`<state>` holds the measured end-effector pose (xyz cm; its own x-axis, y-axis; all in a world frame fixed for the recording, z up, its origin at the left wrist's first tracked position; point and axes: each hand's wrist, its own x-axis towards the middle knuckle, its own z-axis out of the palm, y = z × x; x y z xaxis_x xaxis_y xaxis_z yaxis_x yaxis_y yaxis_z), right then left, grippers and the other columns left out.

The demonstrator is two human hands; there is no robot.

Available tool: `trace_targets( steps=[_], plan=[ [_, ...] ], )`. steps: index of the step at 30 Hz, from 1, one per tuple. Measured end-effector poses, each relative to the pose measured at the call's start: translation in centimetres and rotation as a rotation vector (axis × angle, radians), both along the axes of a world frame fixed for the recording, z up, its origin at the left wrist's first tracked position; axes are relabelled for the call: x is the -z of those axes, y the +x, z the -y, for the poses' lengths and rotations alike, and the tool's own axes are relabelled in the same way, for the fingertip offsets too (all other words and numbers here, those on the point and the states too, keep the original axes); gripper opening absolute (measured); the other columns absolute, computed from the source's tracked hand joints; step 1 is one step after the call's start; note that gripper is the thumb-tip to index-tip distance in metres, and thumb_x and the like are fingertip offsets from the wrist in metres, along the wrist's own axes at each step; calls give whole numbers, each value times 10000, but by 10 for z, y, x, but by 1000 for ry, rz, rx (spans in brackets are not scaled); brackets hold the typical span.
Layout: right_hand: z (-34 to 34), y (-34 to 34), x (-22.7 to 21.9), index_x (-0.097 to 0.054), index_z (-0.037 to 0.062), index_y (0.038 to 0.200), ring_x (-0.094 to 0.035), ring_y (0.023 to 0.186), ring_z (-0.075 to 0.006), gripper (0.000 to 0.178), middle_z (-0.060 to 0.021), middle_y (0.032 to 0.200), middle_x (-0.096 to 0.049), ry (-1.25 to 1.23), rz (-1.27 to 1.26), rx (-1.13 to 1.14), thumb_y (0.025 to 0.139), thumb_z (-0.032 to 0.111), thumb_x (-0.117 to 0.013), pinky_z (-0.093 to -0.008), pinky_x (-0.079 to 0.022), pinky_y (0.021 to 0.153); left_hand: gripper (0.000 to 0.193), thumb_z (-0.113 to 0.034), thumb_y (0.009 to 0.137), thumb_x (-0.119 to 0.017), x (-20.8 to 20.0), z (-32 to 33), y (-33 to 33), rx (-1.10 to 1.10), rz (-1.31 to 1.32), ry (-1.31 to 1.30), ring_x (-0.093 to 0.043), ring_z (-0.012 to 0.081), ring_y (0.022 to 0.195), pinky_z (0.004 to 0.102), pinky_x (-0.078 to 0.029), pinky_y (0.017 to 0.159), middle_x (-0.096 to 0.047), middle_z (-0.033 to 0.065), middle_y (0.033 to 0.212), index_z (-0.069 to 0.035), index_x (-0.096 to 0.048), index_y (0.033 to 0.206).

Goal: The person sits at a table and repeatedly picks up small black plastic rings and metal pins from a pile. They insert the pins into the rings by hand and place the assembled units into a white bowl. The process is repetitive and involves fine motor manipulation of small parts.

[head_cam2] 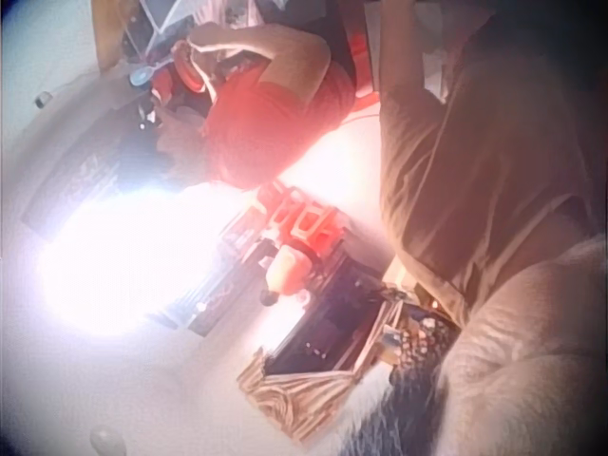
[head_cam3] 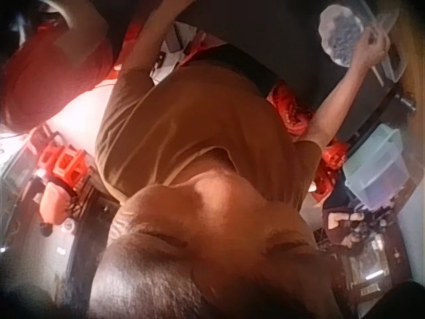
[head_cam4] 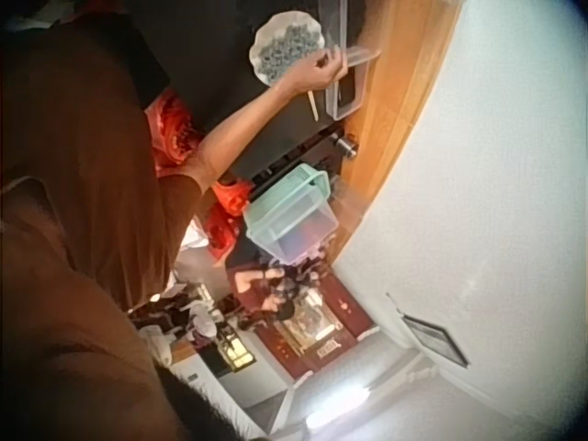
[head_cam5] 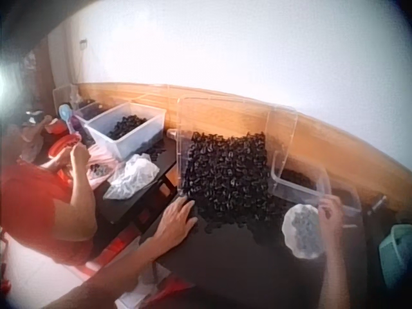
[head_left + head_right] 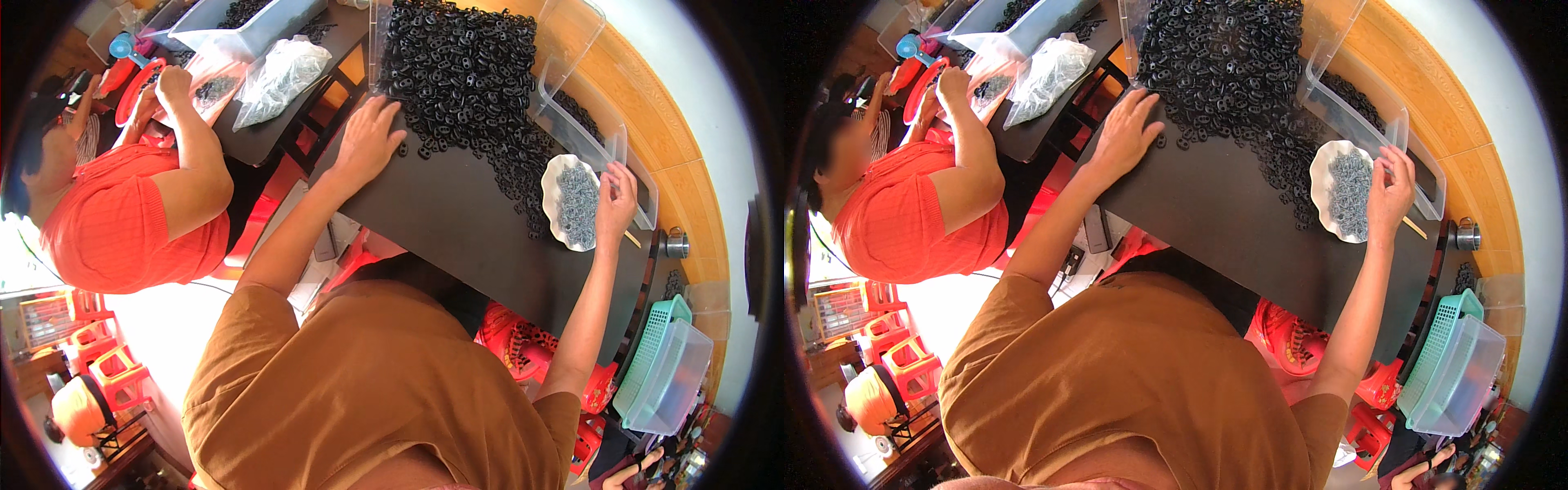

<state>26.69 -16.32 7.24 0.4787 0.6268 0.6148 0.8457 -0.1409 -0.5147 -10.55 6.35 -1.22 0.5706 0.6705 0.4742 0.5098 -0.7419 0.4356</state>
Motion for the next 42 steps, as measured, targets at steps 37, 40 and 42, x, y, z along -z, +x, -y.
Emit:
trace_targets(
  steps=[37,40,42],
  plan=[
    [20,-34,43,-685,36,1002,-653,930,-246,146,-87,1077,-662,-67,138,11,877,6,-617,-314,-551,694,512,-383,962,-559,5,11,-2,105,-126,15,-360,350,1382,506,-273,1106,-432,144,1471,-151,-476,1411],
    [22,-34,43,-685,37,997,-658,925,-250,141,-90,1063,-668,-60,157,22,876,9,-618,-316,-550,700,543,-375,960,-567,8,2,-4,-44,-96,111,-359,352,1382,503,-274,1106,-423,177,1468,-99,-457,1414],
    [24,-37,42,-684,36,994,-661,923,-259,140,-95,1056,-671,-66,166,33,872,9,-621,-325,-549,717,576,-388,958,-566,9,2,-2,-73,-138,119,-357,358,1384,486,-275,1110,-419,205,1464,-57,-445,1414]
  ],
)
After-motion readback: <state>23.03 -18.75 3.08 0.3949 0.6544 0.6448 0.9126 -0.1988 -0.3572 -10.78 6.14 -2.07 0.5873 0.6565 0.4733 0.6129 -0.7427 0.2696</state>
